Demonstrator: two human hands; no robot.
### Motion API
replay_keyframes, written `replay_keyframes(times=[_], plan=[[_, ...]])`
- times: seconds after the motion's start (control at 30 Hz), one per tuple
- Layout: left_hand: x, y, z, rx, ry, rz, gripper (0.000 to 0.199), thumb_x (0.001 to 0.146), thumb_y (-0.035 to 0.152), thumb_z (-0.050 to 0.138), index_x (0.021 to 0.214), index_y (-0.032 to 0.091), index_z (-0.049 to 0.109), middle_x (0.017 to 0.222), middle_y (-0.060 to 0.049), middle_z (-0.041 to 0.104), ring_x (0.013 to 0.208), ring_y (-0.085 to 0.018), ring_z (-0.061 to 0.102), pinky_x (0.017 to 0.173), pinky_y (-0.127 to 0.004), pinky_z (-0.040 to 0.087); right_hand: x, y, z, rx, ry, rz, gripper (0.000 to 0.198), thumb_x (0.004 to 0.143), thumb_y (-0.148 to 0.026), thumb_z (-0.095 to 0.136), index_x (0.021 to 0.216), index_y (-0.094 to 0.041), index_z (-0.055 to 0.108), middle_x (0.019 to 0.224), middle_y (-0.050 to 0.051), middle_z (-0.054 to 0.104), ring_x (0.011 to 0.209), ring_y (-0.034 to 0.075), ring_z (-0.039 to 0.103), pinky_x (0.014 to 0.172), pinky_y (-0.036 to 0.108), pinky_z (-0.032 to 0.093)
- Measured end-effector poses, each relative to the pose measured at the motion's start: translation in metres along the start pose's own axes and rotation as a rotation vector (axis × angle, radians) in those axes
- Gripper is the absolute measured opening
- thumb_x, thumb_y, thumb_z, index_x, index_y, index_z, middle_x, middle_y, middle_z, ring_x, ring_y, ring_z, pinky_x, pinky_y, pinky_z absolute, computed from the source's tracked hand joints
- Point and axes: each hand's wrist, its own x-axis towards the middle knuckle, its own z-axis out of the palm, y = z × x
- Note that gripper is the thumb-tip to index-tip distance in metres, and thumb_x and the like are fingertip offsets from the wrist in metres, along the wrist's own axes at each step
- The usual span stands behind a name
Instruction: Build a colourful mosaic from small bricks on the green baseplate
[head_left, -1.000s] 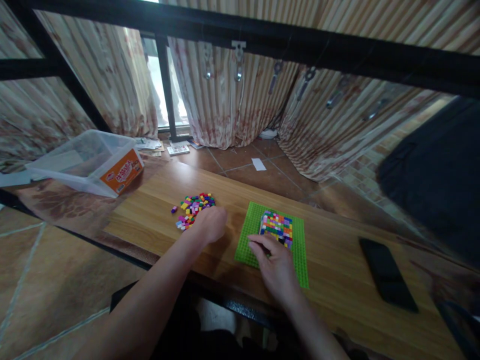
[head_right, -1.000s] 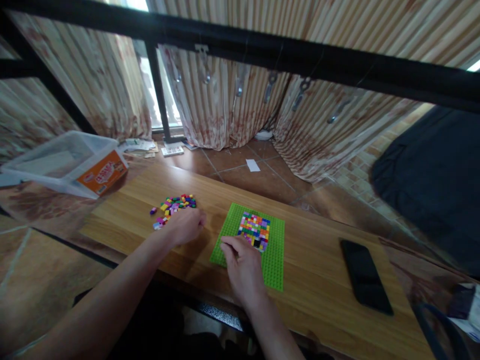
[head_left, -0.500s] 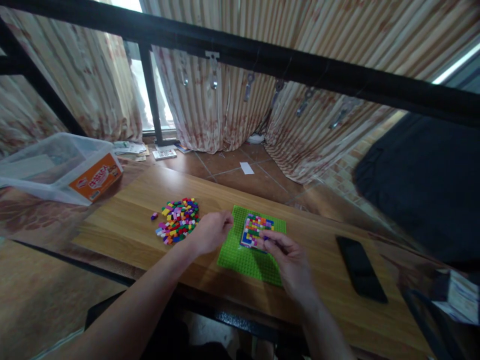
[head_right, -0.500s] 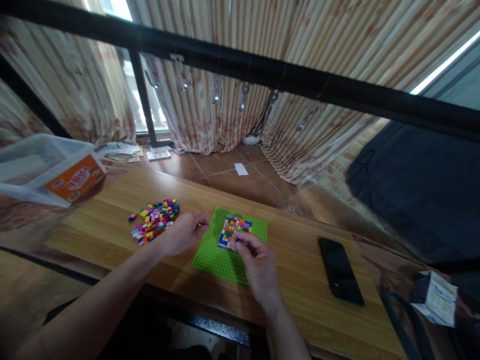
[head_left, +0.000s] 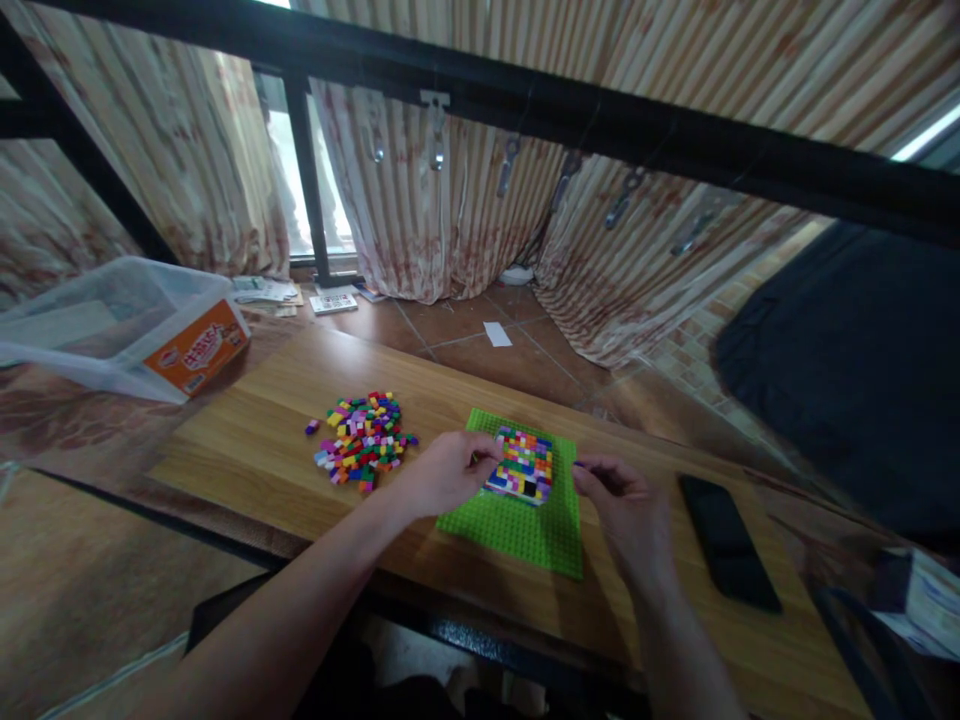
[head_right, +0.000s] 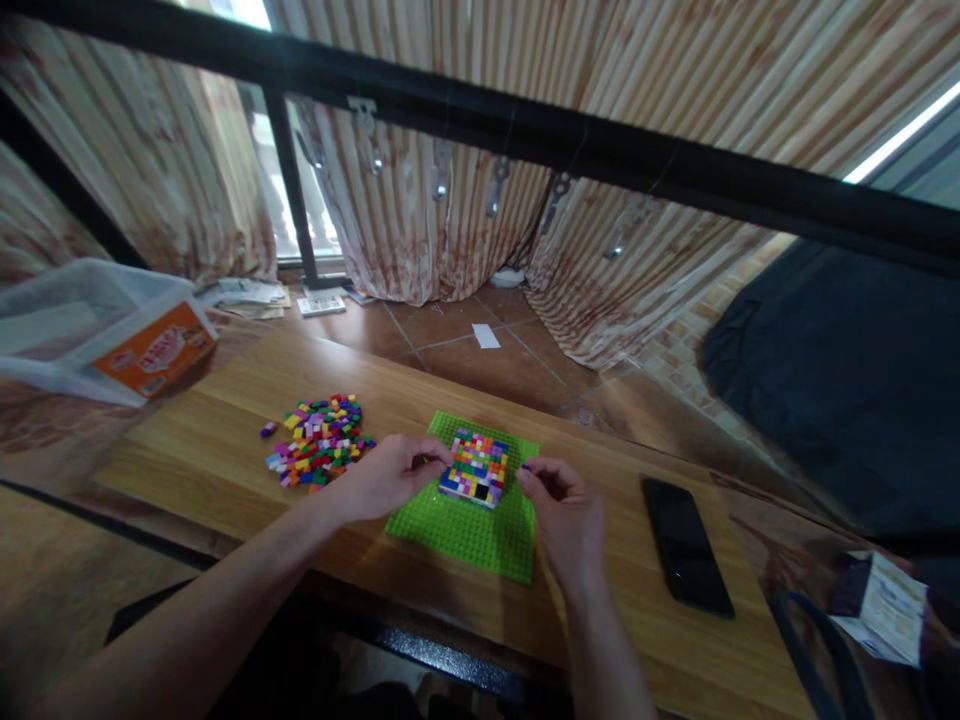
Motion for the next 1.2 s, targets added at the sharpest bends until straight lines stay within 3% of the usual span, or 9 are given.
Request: replay_keyframes(times=[0.27, 0.5, 0.77, 0.9, 1.2], plan=[[-0.001, 0.006, 0.007, -0.181, -0.219, 0.053, 0.024, 0.085, 0.018, 0.050, 0.098, 0.014, 0.070, 0.075, 0.002, 0.060, 0.069, -0.011, 0.051, 0.065, -0.021, 0.039, -0.014, 0.004, 0.018, -0.343, -0.213, -0.259, 0.019, 0.083, -0.037, 0.063, 0.085, -0.023, 0.075, 0.086, 0.004, 0.072, 0.078, 0.020, 0.066, 0.073, 0.034, 0.052], [-0.001, 0.012, 0.016, -0.302, -0.346, 0.000, 0.032, 0.074, 0.010, 0.053, 0.104, 0.015, 0.065, 0.069, 0.004, 0.059, 0.059, -0.011, 0.048, 0.056, -0.021, 0.036, -0.016, 0.010, 0.025, -0.519, -0.171, -0.390, 0.020, 0.085, -0.035, 0.060, 0.086, -0.023, 0.075, 0.095, 0.007, 0.068, 0.089, 0.023, 0.064, 0.082, 0.038, 0.050], [0.000, 0.011, 0.028, -0.375, -0.387, -0.059, 0.040, 0.074, 0.009, 0.053, 0.113, 0.013, 0.057, 0.057, 0.007, 0.049, 0.049, -0.009, 0.041, 0.049, -0.020, 0.029, -0.016, 0.011, 0.031, -0.484, -0.085, -0.261, 0.019, 0.078, -0.034, 0.060, 0.084, -0.023, 0.075, 0.095, 0.007, 0.066, 0.084, 0.022, 0.062, 0.071, 0.036, 0.050], [0.001, 0.012, 0.028, -0.376, -0.390, -0.050, 0.042, 0.074, 0.008, 0.053, 0.115, 0.014, 0.058, 0.061, 0.006, 0.055, 0.052, -0.010, 0.046, 0.051, -0.021, 0.032, -0.012, 0.013, 0.023, -0.341, -0.107, -0.144, 0.022, 0.075, -0.039, 0.065, 0.086, -0.022, 0.075, 0.095, 0.007, 0.069, 0.076, 0.020, 0.062, 0.066, 0.033, 0.049], [0.000, 0.010, 0.028, -0.400, -0.384, -0.008, 0.037, 0.074, 0.008, 0.052, 0.109, 0.015, 0.059, 0.064, 0.005, 0.057, 0.056, -0.011, 0.049, 0.055, -0.022, 0.036, -0.006, 0.023, 0.025, -0.126, -0.057, 0.075, 0.035, 0.069, -0.043, 0.072, 0.093, -0.018, 0.073, 0.086, 0.006, 0.074, 0.073, 0.020, 0.065, 0.073, 0.037, 0.051]])
